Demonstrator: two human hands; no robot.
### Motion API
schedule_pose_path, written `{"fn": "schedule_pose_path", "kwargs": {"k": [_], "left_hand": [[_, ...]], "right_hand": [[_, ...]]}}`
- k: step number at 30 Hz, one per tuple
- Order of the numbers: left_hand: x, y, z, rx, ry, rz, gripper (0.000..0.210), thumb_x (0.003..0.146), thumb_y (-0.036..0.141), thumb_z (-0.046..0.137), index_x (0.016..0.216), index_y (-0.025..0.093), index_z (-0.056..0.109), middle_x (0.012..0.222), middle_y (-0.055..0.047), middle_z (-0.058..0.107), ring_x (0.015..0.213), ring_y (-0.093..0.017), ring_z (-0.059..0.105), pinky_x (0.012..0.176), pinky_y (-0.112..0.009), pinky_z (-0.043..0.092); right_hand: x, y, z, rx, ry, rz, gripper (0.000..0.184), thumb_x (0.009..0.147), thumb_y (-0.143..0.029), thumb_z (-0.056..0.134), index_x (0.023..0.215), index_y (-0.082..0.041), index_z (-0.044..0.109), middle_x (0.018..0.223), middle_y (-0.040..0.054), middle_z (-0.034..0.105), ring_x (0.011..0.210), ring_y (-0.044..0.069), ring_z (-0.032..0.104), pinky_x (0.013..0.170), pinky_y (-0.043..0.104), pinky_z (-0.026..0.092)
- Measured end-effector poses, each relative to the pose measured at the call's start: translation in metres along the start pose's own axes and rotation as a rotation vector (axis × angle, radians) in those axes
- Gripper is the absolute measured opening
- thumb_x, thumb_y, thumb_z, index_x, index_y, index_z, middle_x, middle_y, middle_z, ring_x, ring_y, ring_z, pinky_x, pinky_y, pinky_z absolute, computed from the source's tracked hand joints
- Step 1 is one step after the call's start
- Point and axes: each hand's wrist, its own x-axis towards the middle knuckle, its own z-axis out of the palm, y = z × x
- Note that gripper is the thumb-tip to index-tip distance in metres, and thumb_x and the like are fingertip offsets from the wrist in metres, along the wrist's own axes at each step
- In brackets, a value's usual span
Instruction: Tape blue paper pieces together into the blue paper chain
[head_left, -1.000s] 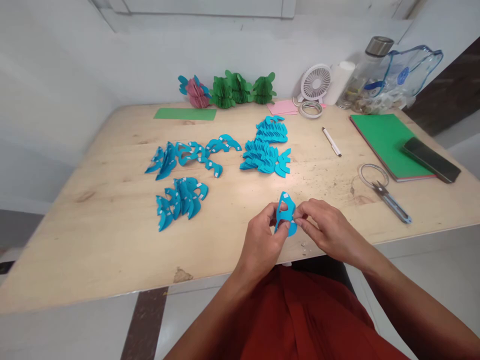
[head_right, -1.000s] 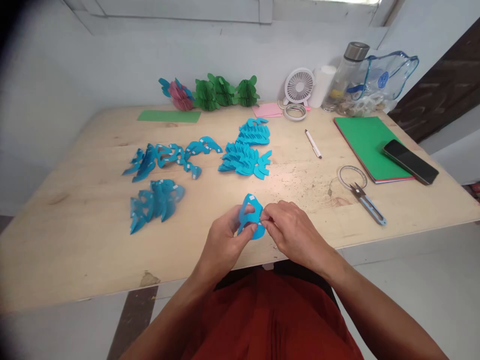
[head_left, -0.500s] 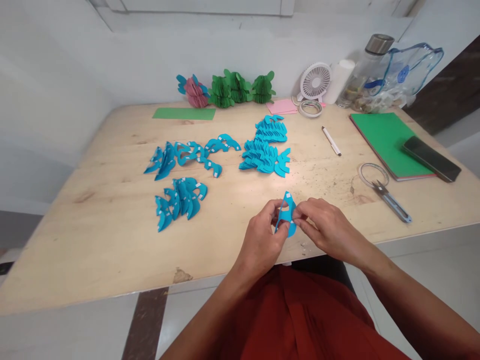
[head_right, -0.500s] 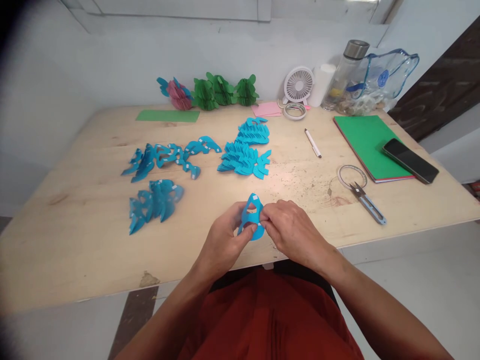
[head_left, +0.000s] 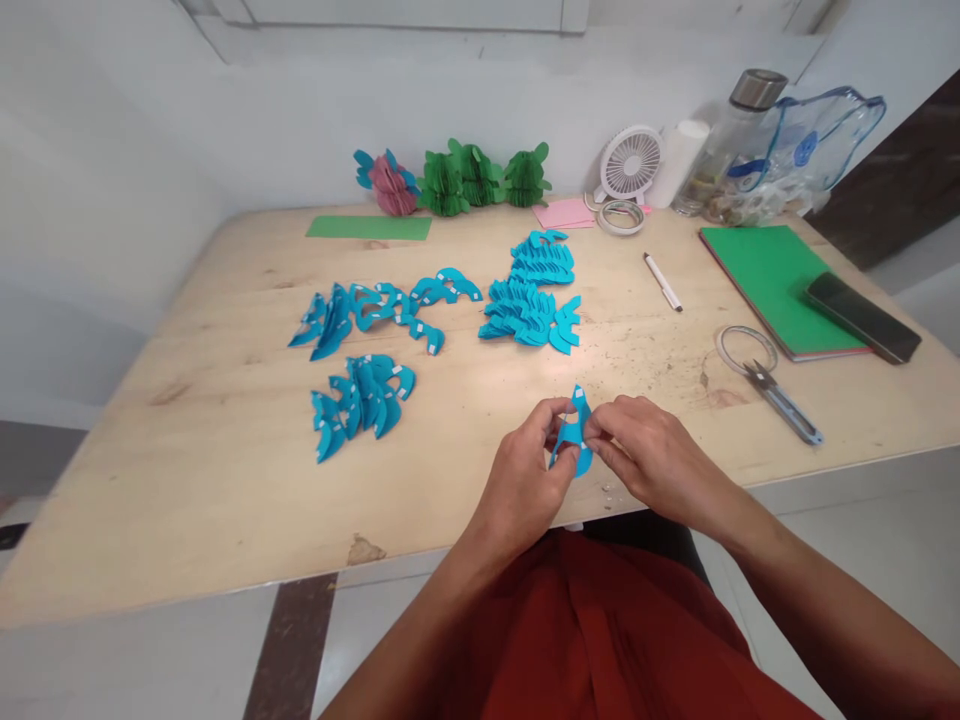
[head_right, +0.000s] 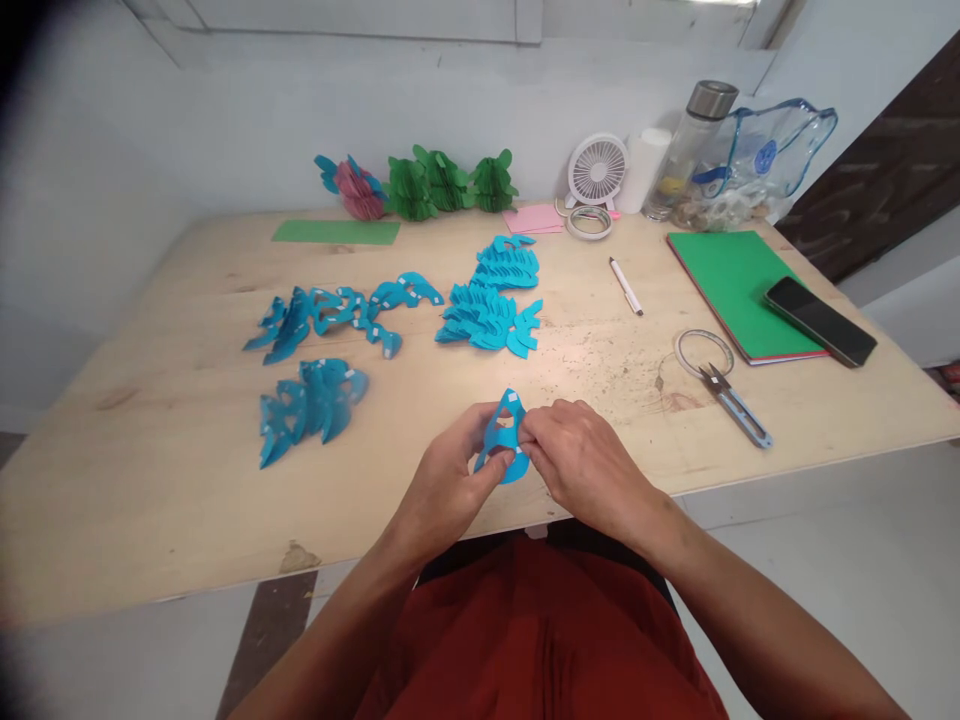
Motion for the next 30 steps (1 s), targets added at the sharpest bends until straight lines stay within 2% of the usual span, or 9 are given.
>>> {"fn": "schedule_pose_path", "kwargs": {"k": [7,15,18,24,30], "left_hand": [[-0.0006,-0.0026,-0.0008,0.005,-0.013,-0.007,0.032,0.075,0.012,0.052,0.104,0.022,0.059,0.085,0.000,0.065,0.076,-0.016,0.060,0.070,-0.026,0.045],[-0.0025,-0.0009,0.0029,-0.049,0.000,-0.037,0.032,0.074,0.012,0.054,0.105,0.021,0.058,0.083,0.000,0.063,0.072,-0.015,0.058,0.072,-0.027,0.045],[-0.0029,-0.0002,0.0033,-0.082,0.033,-0.037,0.027,0.073,0.012,0.054,0.099,0.020,0.059,0.082,0.000,0.064,0.072,-0.014,0.058,0.071,-0.026,0.045],[-0.0036,-0.0024,0.0039,-0.123,0.040,-0.045,0.024,0.075,0.013,0.055,0.098,0.019,0.057,0.081,0.001,0.062,0.071,-0.013,0.056,0.070,-0.025,0.044],[-0.0037,-0.0037,0.0069,-0.128,0.041,-0.035,0.021,0.077,0.013,0.054,0.097,0.019,0.056,0.085,0.001,0.061,0.076,-0.013,0.055,0.071,-0.024,0.044]], "right_hand": [[-0.0001,-0.0011,0.0002,-0.009,-0.014,-0.014,0.021,0.093,-0.020,0.040,0.077,-0.019,0.053,0.071,0.0037,0.058,0.067,0.018,0.049,0.064,0.030,0.035],[-0.0009,-0.0045,0.0015,0.001,0.031,0.020,0.019,0.091,-0.021,0.044,0.076,-0.019,0.056,0.070,0.0035,0.059,0.066,0.017,0.050,0.064,0.030,0.036],[-0.0016,-0.0047,0.0029,0.074,0.057,0.061,0.017,0.090,-0.022,0.047,0.077,-0.019,0.057,0.070,0.0027,0.061,0.067,0.017,0.052,0.064,0.030,0.038],[-0.0070,-0.0015,0.0056,0.369,0.091,0.214,0.008,0.086,-0.021,0.051,0.082,-0.020,0.058,0.076,0.0005,0.064,0.072,0.015,0.057,0.067,0.028,0.043],[-0.0078,-0.0007,0.0044,0.405,0.117,0.235,0.008,0.085,-0.020,0.052,0.081,-0.019,0.058,0.077,0.0011,0.064,0.073,0.015,0.057,0.070,0.029,0.042]]}}
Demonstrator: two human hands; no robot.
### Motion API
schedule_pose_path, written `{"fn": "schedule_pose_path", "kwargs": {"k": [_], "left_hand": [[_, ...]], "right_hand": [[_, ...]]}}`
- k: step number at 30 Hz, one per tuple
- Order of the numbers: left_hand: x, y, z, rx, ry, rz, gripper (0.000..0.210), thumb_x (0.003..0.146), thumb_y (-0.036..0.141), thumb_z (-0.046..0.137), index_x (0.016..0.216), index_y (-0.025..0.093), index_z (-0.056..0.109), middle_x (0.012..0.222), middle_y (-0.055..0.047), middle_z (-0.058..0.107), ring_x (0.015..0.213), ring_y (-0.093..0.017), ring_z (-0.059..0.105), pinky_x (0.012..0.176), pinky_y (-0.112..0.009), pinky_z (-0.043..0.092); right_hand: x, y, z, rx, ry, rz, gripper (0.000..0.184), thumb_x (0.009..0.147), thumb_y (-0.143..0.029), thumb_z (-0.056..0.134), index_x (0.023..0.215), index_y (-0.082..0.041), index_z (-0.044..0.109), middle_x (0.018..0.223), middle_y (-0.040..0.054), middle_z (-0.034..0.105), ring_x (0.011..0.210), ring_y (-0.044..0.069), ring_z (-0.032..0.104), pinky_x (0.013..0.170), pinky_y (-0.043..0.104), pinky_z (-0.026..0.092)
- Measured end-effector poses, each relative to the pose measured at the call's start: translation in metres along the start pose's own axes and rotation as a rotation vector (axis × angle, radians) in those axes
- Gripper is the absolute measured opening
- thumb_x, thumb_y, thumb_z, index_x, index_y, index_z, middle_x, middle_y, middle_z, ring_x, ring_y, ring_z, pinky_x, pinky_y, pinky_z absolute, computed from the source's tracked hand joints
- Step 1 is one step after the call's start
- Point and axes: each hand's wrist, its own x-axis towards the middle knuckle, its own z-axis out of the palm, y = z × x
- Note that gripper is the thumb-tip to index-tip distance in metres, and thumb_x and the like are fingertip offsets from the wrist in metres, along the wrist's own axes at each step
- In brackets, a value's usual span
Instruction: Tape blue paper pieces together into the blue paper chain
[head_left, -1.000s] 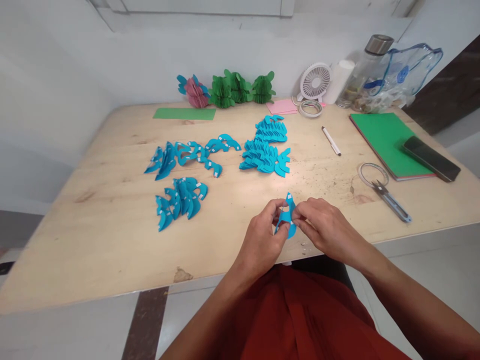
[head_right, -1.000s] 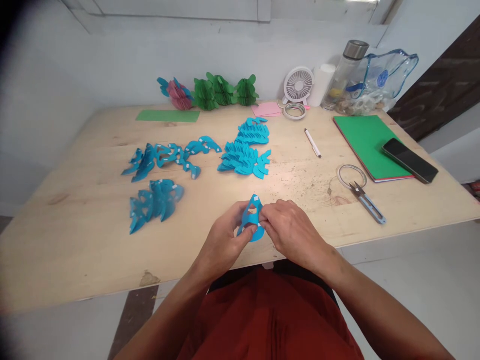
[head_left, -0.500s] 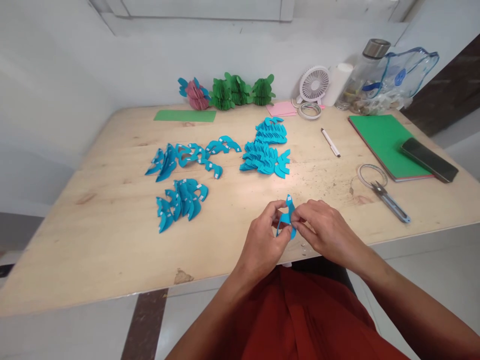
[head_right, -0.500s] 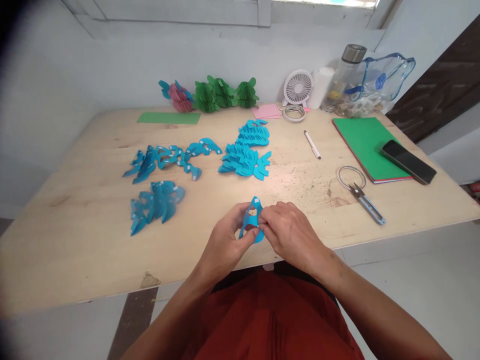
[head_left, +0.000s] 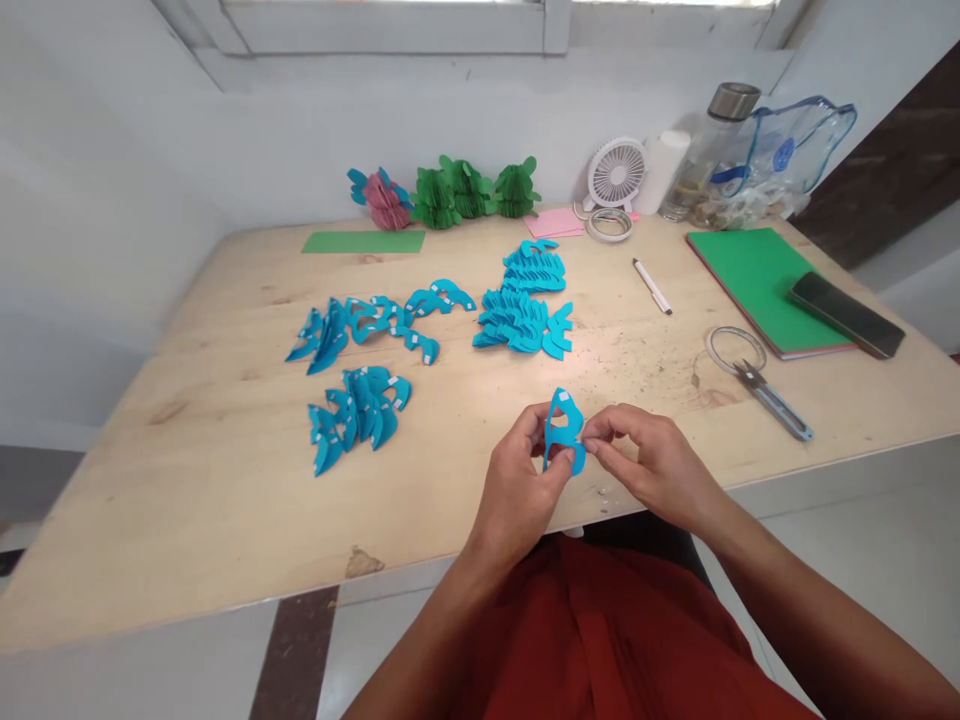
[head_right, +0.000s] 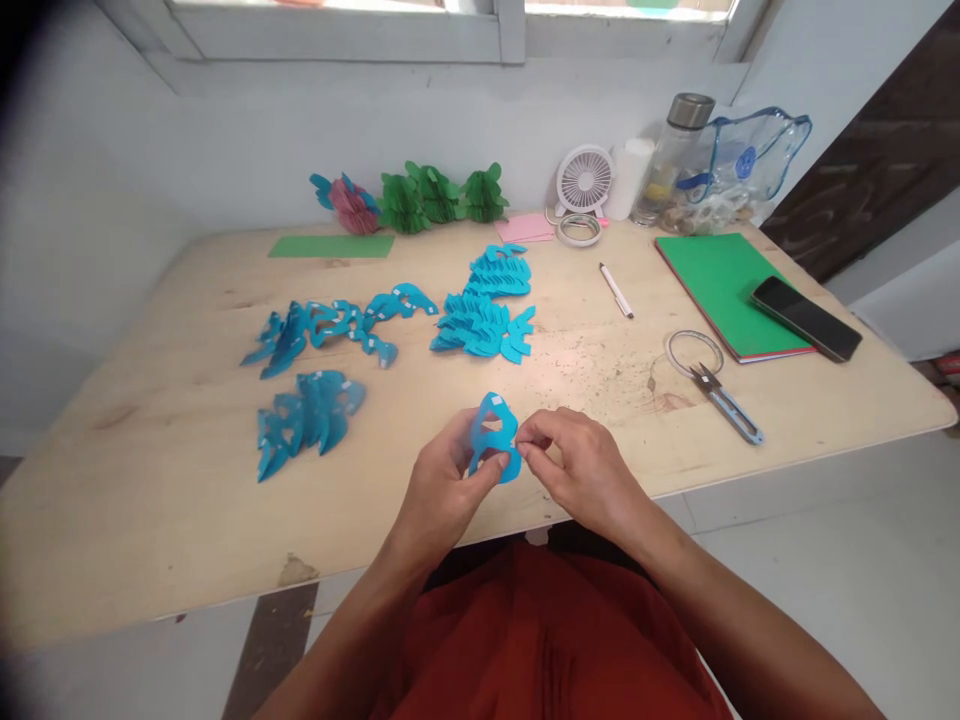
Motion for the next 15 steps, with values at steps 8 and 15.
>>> {"fn": "schedule_pose_path", "kwargs": {"k": [8,15], "left_hand": [[0.0024,0.0015,-0.0006,0.007,0.026,-0.020,0.020,0.075,0.014,0.056,0.095,0.018,0.056,0.083,0.001,0.060,0.072,-0.012,0.054,0.068,-0.023,0.043],[0.0040,0.0079,-0.0025,-0.088,-0.031,-0.077,0.017,0.072,0.017,0.057,0.089,0.017,0.056,0.078,0.001,0.058,0.071,-0.013,0.052,0.064,-0.023,0.043]], "right_hand": [[-0.0007,-0.0032,-0.0034,0.131,-0.062,0.074,0.009,0.084,-0.020,0.051,0.077,-0.019,0.057,0.071,-0.0009,0.059,0.066,0.013,0.052,0.063,0.026,0.041],[0.0015,-0.0010,-0.0013,0.121,-0.081,0.096,0.008,0.083,-0.022,0.052,0.078,-0.019,0.059,0.072,-0.0005,0.059,0.067,0.013,0.053,0.064,0.026,0.041]]}}
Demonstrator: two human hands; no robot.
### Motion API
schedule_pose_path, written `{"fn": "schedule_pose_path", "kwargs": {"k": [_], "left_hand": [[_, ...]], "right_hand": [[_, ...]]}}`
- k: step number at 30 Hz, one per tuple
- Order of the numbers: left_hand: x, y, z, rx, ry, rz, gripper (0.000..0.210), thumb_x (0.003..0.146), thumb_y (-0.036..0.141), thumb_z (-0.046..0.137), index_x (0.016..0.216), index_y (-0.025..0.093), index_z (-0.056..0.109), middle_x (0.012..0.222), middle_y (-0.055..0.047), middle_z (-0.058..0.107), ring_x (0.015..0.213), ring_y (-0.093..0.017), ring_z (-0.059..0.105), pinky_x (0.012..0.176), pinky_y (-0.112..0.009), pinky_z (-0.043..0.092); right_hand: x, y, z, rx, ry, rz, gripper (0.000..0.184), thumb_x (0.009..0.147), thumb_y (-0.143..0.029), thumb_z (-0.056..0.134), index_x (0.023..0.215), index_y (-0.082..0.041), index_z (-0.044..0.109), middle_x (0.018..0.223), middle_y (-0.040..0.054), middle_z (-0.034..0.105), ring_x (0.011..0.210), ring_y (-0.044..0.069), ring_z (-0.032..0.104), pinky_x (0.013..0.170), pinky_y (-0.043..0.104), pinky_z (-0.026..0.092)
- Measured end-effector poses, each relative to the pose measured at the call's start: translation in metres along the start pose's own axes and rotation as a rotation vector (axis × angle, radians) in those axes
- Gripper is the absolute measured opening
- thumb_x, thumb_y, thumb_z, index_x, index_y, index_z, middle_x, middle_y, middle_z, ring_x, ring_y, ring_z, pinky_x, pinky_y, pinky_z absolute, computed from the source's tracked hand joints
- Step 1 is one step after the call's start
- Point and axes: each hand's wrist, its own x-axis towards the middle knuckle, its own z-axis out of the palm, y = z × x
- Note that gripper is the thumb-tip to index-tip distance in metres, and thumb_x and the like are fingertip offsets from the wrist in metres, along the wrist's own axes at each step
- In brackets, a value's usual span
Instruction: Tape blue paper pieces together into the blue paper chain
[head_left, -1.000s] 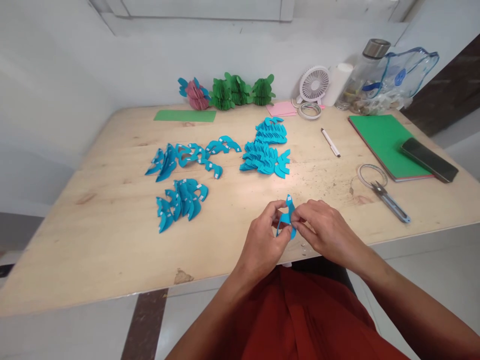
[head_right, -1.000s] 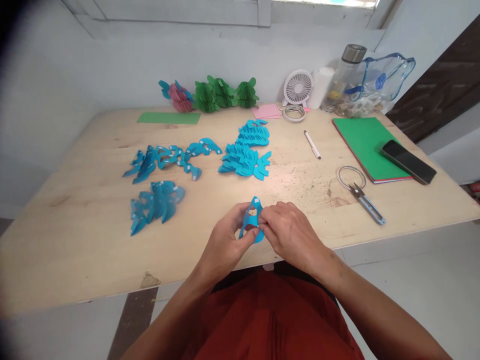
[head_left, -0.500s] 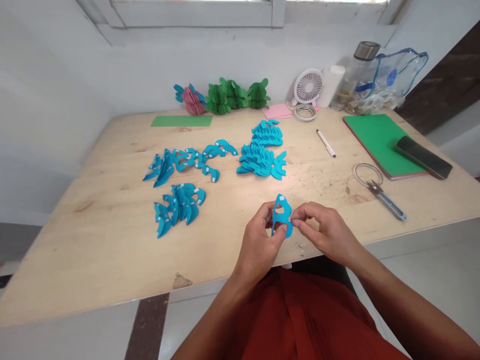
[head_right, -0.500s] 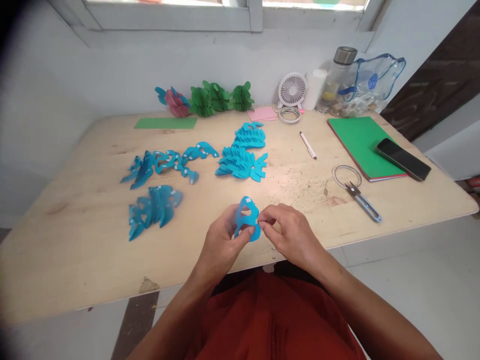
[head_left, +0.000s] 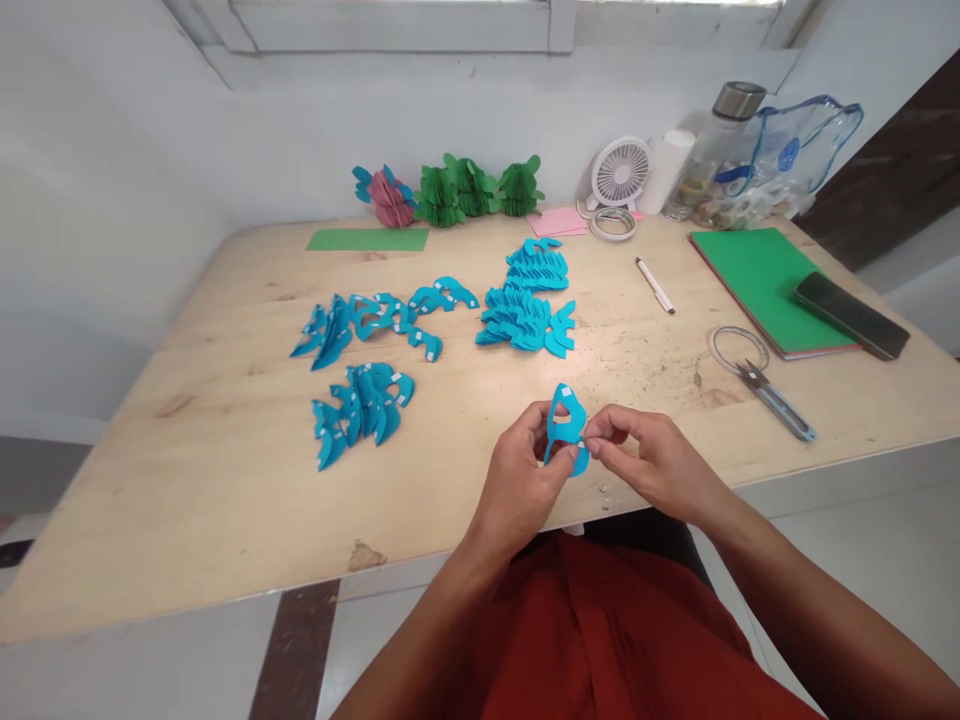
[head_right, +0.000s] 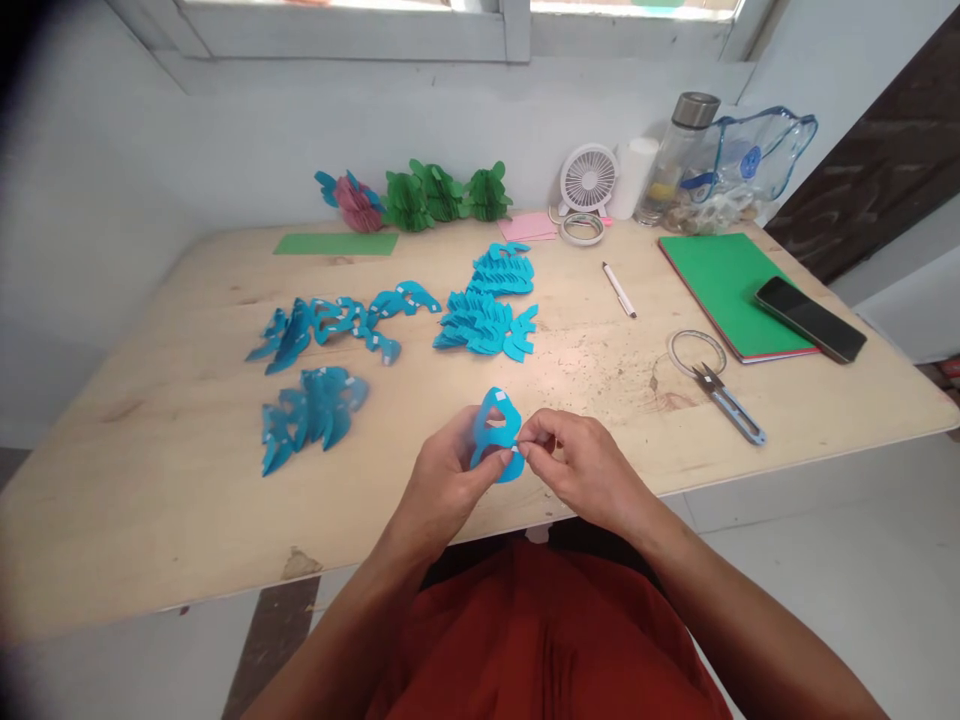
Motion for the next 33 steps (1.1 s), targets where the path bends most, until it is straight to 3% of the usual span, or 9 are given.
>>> {"fn": "schedule_pose_path", "kwargs": {"k": [7,15,18,33], "left_hand": [[0.001,0.002,-0.001,-0.090,0.005,-0.065,0.015,0.068,0.017,0.059,0.083,0.016,0.058,0.072,0.002,0.055,0.067,-0.012,0.050,0.060,-0.022,0.041],[0.001,0.005,-0.002,-0.180,0.019,-0.083,0.012,0.065,0.017,0.062,0.075,0.016,0.056,0.069,0.003,0.052,0.064,-0.010,0.046,0.059,-0.020,0.040],[0.000,0.008,-0.002,-0.211,0.028,-0.111,0.013,0.065,0.018,0.063,0.076,0.016,0.056,0.067,0.004,0.051,0.063,-0.010,0.045,0.058,-0.020,0.039],[0.000,0.011,-0.002,-0.217,0.053,-0.146,0.016,0.063,0.019,0.064,0.078,0.016,0.058,0.065,0.004,0.052,0.061,-0.009,0.046,0.055,-0.019,0.040]], "right_hand": [[0.000,-0.003,0.001,-0.005,0.057,-0.038,0.009,0.084,-0.020,0.052,0.078,-0.019,0.059,0.070,-0.0012,0.060,0.064,0.012,0.053,0.061,0.025,0.043],[-0.005,0.002,0.005,-0.260,0.218,-0.419,0.012,0.088,-0.014,0.051,0.088,-0.017,0.063,0.078,0.0049,0.066,0.075,0.017,0.058,0.068,0.031,0.045],[-0.007,0.004,0.005,-0.353,0.240,-0.500,0.013,0.087,-0.013,0.053,0.091,-0.017,0.064,0.080,0.0066,0.067,0.075,0.018,0.058,0.067,0.032,0.045],[-0.012,0.008,0.012,-0.595,0.343,-0.569,0.015,0.085,-0.010,0.054,0.088,-0.019,0.066,0.076,0.0049,0.066,0.070,0.017,0.055,0.062,0.032,0.040]]}}
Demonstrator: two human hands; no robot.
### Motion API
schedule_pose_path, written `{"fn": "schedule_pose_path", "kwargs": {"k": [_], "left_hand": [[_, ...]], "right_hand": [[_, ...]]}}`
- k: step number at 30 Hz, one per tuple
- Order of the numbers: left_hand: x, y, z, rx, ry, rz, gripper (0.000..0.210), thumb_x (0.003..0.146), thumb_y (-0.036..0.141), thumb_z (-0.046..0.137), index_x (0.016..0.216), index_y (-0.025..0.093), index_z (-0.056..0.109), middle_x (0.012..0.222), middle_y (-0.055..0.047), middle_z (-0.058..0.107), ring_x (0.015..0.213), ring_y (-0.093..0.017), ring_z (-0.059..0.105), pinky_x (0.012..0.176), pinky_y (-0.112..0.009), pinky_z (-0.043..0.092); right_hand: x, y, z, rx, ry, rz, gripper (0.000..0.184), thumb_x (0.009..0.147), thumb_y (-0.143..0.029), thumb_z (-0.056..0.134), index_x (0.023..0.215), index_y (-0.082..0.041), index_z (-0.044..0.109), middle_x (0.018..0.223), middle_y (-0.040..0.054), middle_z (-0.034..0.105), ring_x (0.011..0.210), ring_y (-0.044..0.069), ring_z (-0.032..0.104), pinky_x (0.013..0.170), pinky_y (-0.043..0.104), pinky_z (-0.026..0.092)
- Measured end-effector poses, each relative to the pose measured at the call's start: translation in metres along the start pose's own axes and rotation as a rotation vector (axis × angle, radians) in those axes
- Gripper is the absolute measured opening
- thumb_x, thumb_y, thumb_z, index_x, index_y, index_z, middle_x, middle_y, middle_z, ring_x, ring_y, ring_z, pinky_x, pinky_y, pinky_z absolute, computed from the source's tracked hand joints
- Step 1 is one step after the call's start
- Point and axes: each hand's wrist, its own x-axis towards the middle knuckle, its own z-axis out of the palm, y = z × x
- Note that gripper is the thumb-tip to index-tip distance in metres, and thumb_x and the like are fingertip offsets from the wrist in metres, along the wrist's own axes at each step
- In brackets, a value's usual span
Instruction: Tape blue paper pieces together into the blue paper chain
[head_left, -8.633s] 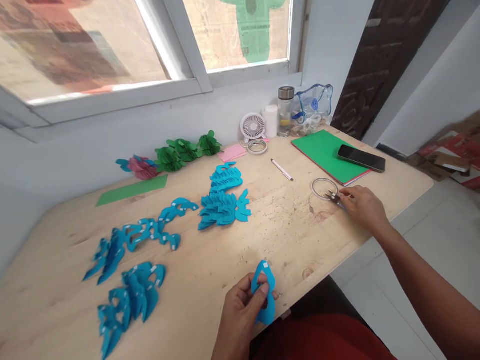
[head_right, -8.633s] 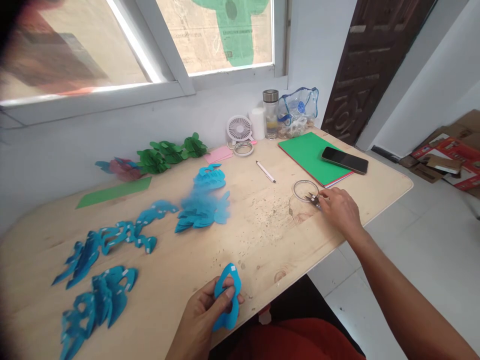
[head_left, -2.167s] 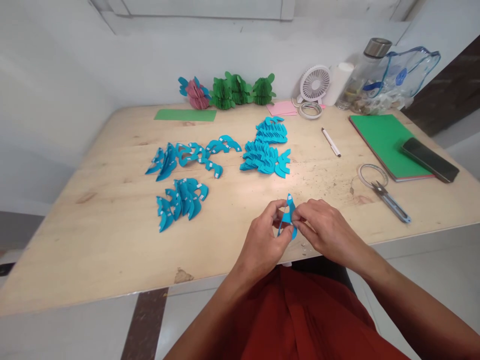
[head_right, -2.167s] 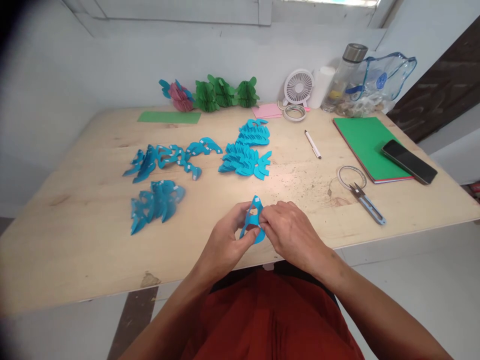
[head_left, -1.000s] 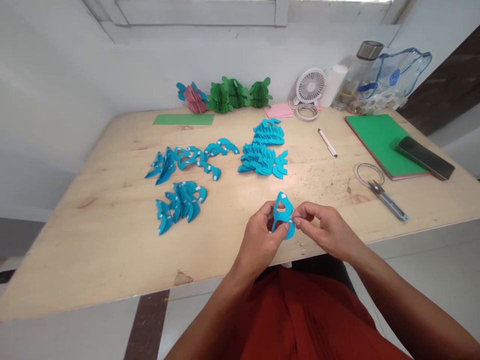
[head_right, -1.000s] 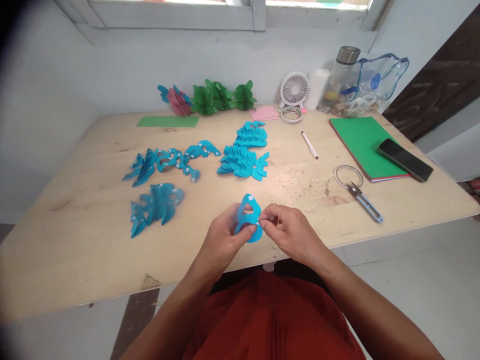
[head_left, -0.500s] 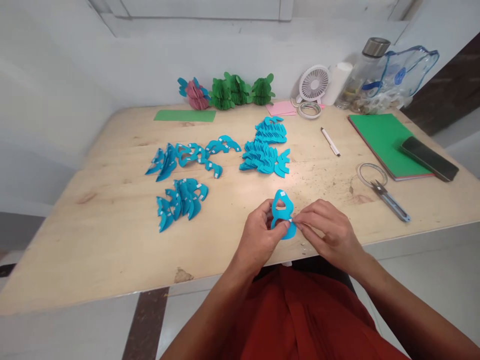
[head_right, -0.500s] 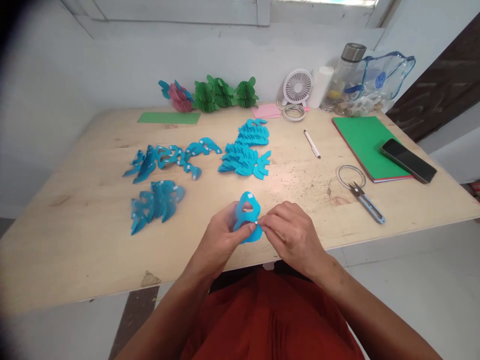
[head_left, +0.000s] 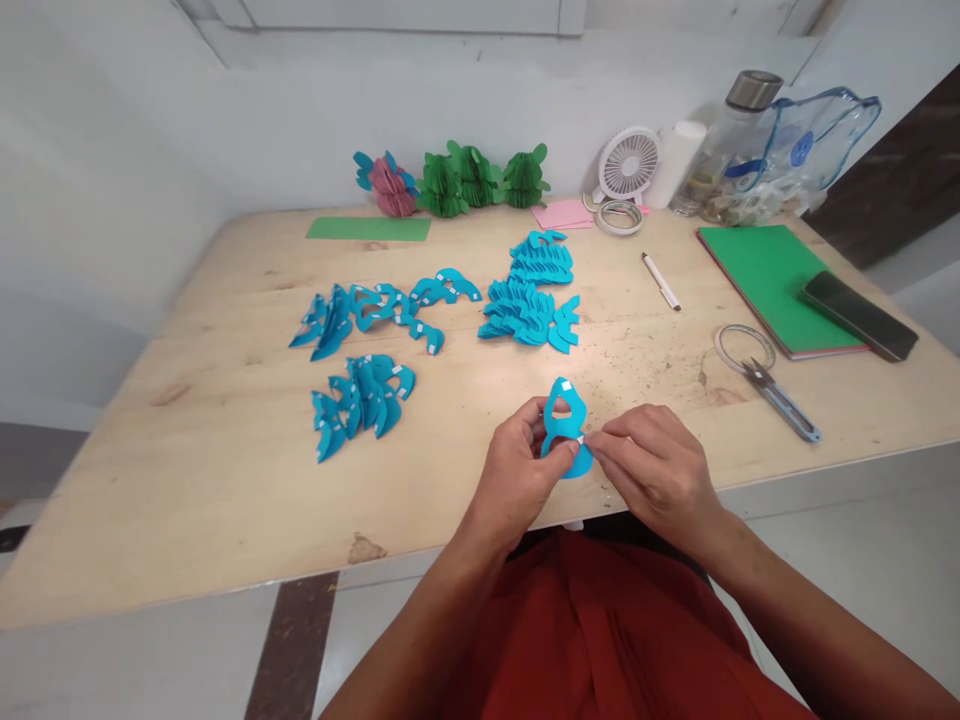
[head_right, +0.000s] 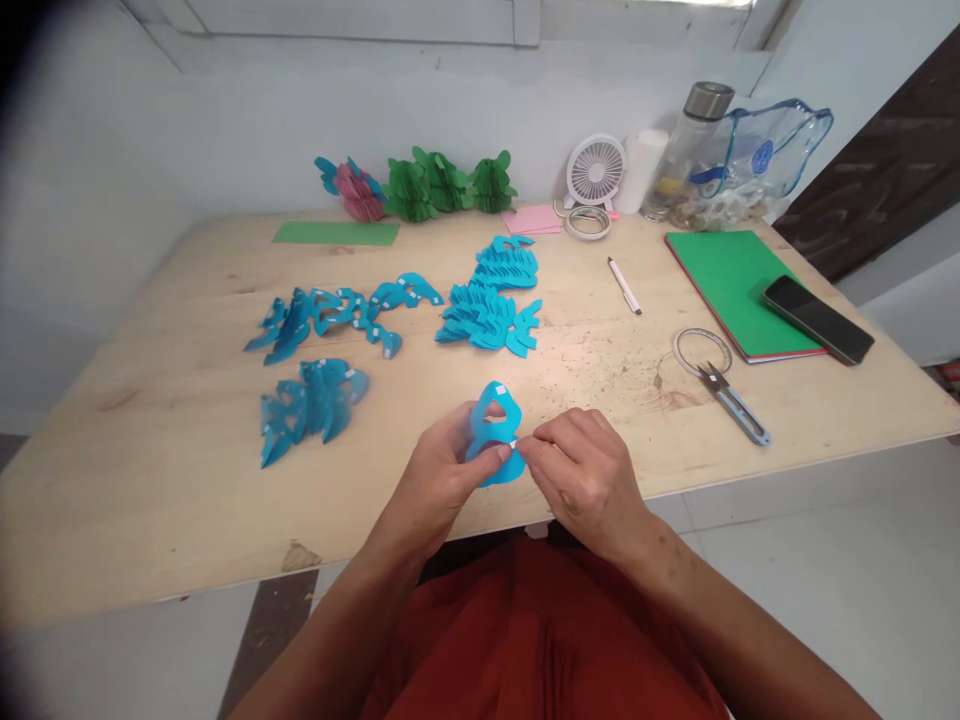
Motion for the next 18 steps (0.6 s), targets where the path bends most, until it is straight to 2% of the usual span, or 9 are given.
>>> {"fn": "schedule_pose_path", "kwargs": {"k": [10,18], "left_hand": [[-0.001,-0.004,-0.001,-0.041,0.013,-0.034,0.029,0.062,0.020,0.066,0.091,0.017,0.061,0.072,0.002,0.062,0.064,-0.011,0.053,0.059,-0.022,0.044],[-0.001,-0.005,-0.001,-0.056,0.013,-0.014,0.029,0.062,0.017,0.066,0.090,0.016,0.060,0.073,0.002,0.061,0.067,-0.011,0.055,0.062,-0.021,0.046]], "right_hand": [[-0.004,-0.008,0.004,0.009,0.062,0.047,0.014,0.082,-0.008,0.057,0.088,-0.015,0.067,0.076,0.0075,0.067,0.070,0.018,0.057,0.063,0.033,0.042],[-0.009,-0.012,0.008,-0.025,0.083,0.083,0.017,0.085,-0.010,0.056,0.095,-0.019,0.066,0.077,0.0058,0.067,0.071,0.018,0.057,0.064,0.033,0.041]]}}
